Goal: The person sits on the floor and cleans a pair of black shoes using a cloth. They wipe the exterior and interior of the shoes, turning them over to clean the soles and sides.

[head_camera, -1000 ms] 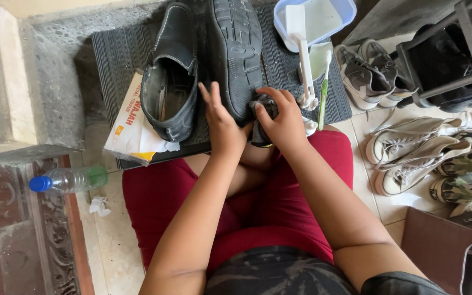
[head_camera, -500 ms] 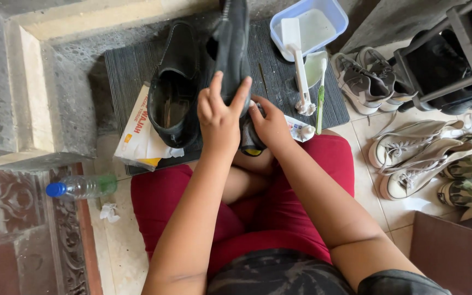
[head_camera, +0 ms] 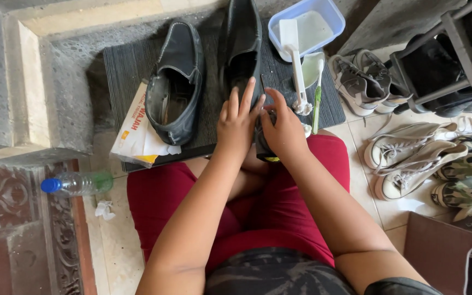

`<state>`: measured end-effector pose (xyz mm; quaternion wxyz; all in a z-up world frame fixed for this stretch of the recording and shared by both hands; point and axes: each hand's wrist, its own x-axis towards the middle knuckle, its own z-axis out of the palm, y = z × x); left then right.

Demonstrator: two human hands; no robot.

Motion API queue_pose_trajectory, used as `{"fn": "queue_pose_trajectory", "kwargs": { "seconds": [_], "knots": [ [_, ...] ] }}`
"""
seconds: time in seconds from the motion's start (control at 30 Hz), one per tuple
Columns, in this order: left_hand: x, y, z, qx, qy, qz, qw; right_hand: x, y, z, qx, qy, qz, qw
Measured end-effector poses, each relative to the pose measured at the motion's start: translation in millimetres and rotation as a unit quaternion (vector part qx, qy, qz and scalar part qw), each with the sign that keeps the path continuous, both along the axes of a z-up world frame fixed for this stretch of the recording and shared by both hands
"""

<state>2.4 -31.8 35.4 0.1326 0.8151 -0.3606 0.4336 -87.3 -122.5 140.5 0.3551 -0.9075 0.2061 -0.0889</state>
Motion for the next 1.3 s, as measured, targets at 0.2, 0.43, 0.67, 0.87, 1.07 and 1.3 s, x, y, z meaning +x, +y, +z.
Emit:
{"fn": "queue_pose_trajectory", "kwargs": {
  "seconds": [0.2,0.43,0.67,0.87,1.07,1.3],
  "knots": [
    [1.3,37.2,48.7,-0.058,0.203,-0.174,0.962,8.8,-6.7,-21.4,0.003,-0.001,0.018,1.0],
    [27.6,88.5,33.0,0.01,0.2,0.192,0.961,13.8,12.5,-30.5,0.035,-0.106,0.011,0.994],
    [37.4,94.0,28.7,0.046,0.354,0.237,0.903,12.5,18.9,-32.0,-0.006,-0.058,0.008,0.998],
    [41.0,102.4,50.4,-0.073,0.304,0.146,0.939,23.0,12.6,-75.3,-0.06,0.035,0.056,0.996],
    [30.0,89.9,82.2,-0.199,0.214,-0.004,0.956,35.1,22.3,-89.7,-0.089,-0.039,0.19,0.977],
    [15.8,74.7,100.5,-0.249,0.144,-0.118,0.951,49.7,30.5,-103.9,-0.056,-0.083,0.216,0.971]
  ]
}}
